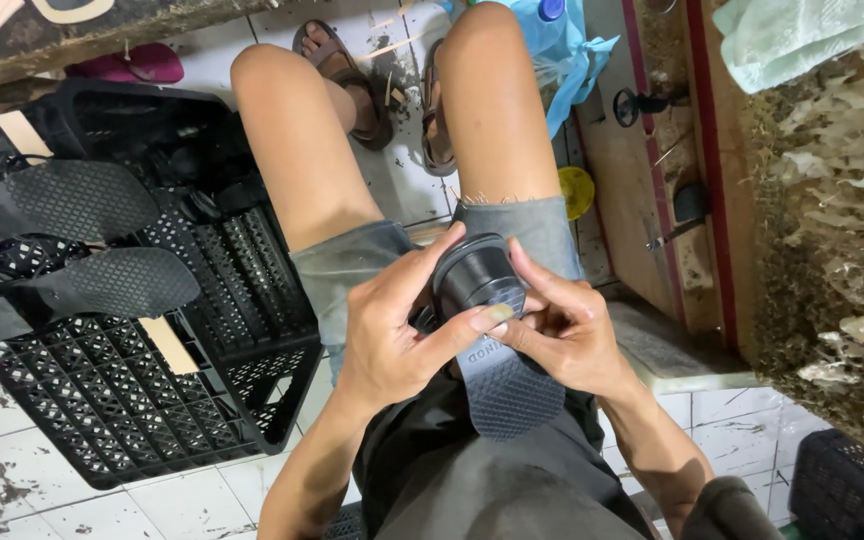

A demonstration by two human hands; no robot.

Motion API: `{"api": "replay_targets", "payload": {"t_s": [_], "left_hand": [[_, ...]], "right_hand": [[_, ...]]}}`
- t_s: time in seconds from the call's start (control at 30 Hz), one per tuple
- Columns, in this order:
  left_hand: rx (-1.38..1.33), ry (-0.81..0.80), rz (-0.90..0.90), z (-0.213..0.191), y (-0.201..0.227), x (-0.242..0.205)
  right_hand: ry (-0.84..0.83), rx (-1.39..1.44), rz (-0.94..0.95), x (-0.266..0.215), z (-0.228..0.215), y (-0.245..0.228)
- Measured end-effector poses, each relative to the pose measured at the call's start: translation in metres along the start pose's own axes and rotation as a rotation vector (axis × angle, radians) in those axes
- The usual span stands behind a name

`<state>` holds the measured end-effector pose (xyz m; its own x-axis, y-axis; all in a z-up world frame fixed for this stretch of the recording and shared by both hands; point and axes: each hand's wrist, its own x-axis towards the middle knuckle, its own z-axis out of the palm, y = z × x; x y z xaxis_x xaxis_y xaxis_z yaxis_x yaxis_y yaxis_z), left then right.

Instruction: Assembling sandals by attaching soles to uppers and using a hammer to secure the bond.

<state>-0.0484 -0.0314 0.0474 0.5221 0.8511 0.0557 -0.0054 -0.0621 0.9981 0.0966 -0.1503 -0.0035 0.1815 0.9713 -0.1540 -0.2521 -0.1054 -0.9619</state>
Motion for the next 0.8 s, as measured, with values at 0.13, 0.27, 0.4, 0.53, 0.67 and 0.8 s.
{"api": "replay_targets", "payload": {"t_s": [0.13,0.27,0.4,0.53,0.67,0.8], "left_hand": [[0.012,0.015,0.034,-0.003,-0.003,-0.001],[-0.047,-0.076,-0.048,-0.012,0.013,0.009],[0.258,-0.236,-0.120,-0.020,0.030,0.006],[0.272,-0.250,-0.076,-0.022,0.036,0.006],[0.292,-0.280,-0.116,-0.024,0.044,0.009],[0.291,-0.298,-0.096,-0.025,0.046,0.010]], "right_hand": [[-0.004,-0.076,-0.012,0.002,0.007,-0.007],[0.008,-0.251,-0.093,0.005,0.019,-0.021],[-0.079,-0.460,-0.063,0.000,0.025,-0.039],[-0.114,-0.469,-0.060,-0.001,0.029,-0.044],[-0.132,-0.492,-0.032,-0.003,0.030,-0.045],[-0.155,-0.503,-0.049,0.001,0.032,-0.051]]}}
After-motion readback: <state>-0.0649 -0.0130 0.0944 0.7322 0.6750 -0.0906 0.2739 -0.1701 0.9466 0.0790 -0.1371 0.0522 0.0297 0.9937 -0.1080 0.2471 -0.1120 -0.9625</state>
